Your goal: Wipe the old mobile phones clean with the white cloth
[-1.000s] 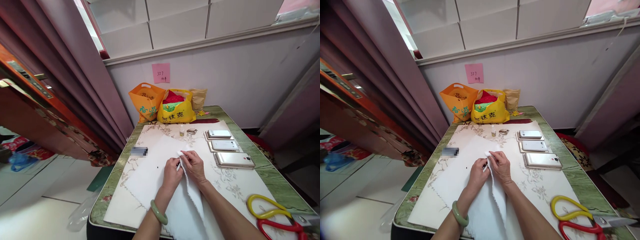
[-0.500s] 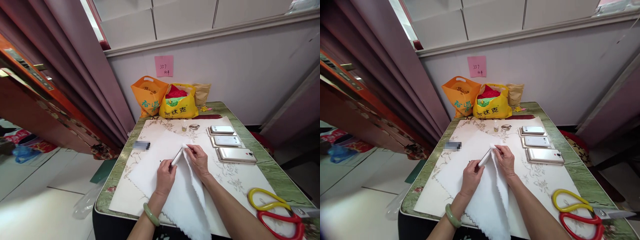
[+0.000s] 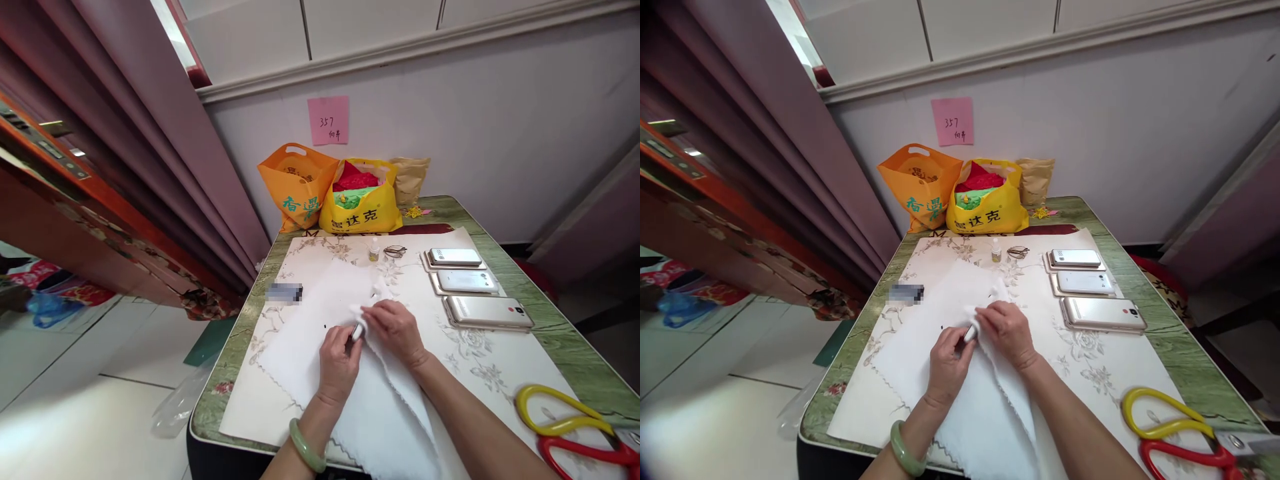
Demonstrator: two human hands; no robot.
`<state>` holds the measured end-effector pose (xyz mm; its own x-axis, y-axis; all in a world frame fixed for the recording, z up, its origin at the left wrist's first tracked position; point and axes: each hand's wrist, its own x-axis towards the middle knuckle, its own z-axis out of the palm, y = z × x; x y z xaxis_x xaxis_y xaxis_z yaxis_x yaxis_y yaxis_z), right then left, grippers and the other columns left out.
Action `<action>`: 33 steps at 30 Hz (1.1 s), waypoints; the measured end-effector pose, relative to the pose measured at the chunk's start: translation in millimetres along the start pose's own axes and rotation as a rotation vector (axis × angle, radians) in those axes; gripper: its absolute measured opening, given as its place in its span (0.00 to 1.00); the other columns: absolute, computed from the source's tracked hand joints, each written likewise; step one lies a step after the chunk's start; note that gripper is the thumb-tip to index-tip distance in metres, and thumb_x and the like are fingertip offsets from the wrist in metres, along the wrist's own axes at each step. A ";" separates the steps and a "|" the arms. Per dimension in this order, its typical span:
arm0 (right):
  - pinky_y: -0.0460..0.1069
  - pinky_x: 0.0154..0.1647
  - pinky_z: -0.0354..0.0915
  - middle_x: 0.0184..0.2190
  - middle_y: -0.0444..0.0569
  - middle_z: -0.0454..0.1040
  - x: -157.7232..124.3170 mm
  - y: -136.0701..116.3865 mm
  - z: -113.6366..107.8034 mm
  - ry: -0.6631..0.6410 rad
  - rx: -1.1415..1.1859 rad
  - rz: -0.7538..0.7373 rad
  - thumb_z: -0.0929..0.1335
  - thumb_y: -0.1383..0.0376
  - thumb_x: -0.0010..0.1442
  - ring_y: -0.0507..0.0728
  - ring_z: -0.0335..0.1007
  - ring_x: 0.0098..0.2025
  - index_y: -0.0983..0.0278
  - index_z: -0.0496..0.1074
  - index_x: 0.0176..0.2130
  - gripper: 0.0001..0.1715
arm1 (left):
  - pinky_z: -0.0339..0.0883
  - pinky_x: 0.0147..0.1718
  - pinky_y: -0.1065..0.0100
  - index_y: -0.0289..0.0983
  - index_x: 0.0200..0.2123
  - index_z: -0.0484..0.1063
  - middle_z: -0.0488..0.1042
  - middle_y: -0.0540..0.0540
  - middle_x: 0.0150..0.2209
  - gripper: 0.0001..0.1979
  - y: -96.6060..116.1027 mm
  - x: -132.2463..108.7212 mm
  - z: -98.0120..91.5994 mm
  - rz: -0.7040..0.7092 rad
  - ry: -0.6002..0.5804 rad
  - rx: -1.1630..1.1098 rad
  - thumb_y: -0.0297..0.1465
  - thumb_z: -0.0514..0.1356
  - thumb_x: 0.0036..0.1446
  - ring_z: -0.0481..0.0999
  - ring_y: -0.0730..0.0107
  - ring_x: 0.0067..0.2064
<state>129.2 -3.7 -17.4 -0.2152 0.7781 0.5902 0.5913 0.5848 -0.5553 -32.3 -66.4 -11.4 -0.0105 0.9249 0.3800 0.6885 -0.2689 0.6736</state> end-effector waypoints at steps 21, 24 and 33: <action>0.50 0.40 0.57 0.29 0.46 0.75 -2.8 -26.8 4.8 0.034 -0.077 -0.147 0.66 0.63 0.65 0.53 0.66 0.32 0.59 0.77 0.41 0.09 | 0.62 0.31 0.68 0.38 0.29 0.64 0.64 0.49 0.28 0.07 -0.7 3.5 2.0 0.013 0.059 0.056 0.21 0.53 0.55 0.66 0.67 0.31; 0.50 0.40 0.56 0.28 0.45 0.75 2.6 -11.7 2.0 0.085 -0.136 -0.056 0.66 0.62 0.65 0.53 0.67 0.33 0.59 0.77 0.39 0.09 | 0.63 0.33 0.68 0.38 0.34 0.67 0.66 0.48 0.30 0.05 1.3 3.5 1.3 0.017 0.013 0.030 0.23 0.54 0.57 0.67 0.67 0.34; 0.51 0.41 0.56 0.29 0.45 0.76 4.2 -13.4 4.4 0.073 -0.181 -0.088 0.66 0.63 0.64 0.54 0.66 0.33 0.59 0.77 0.41 0.09 | 0.64 0.35 0.66 0.38 0.36 0.66 0.67 0.47 0.31 0.04 0.5 5.1 2.9 0.020 0.015 0.059 0.24 0.54 0.58 0.68 0.66 0.34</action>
<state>117.1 -7.3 -10.1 -0.2191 0.7030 0.6766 0.7043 0.5939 -0.3889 -29.9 -61.1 -10.9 -0.0070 0.9155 0.4024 0.7303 -0.2702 0.6275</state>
